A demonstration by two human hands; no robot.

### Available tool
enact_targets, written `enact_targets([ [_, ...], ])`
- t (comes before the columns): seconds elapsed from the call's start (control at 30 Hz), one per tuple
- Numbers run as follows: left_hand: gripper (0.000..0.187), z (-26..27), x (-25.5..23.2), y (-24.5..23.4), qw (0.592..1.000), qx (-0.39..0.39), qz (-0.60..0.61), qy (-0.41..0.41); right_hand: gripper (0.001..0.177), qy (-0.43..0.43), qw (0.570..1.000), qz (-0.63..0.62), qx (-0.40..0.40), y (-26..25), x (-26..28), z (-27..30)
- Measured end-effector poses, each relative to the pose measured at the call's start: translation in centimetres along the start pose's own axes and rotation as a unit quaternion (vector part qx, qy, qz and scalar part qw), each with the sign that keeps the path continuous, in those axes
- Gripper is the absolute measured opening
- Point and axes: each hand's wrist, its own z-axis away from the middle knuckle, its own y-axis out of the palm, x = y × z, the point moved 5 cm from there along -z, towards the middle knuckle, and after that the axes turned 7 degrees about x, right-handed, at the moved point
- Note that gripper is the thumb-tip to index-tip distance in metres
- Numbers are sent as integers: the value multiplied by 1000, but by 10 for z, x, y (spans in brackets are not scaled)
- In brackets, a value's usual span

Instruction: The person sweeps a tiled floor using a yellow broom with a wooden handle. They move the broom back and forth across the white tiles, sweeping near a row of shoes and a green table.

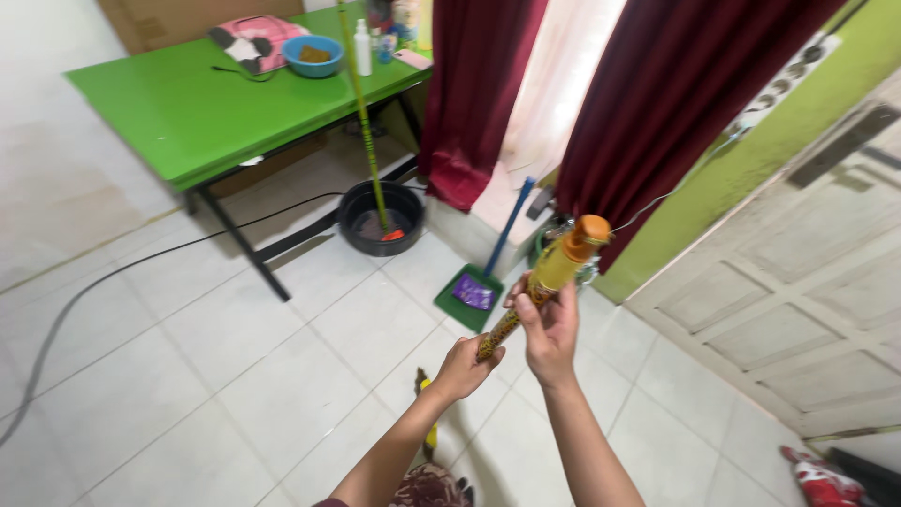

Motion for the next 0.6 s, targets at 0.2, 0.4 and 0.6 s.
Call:
enact_targets([
  [0.2,15,76,68,-74,991,-8,-122,56,20,21,999,-16,-21,84,-13,41],
  [0.4,13,135,154,-134,976,30,-216,9,20,92,987,-125,50,133,-49,80],
  [0.6,17,180,232,-194,953,61,-289,-69,29,115,974,-143,137,185,-103,118],
])
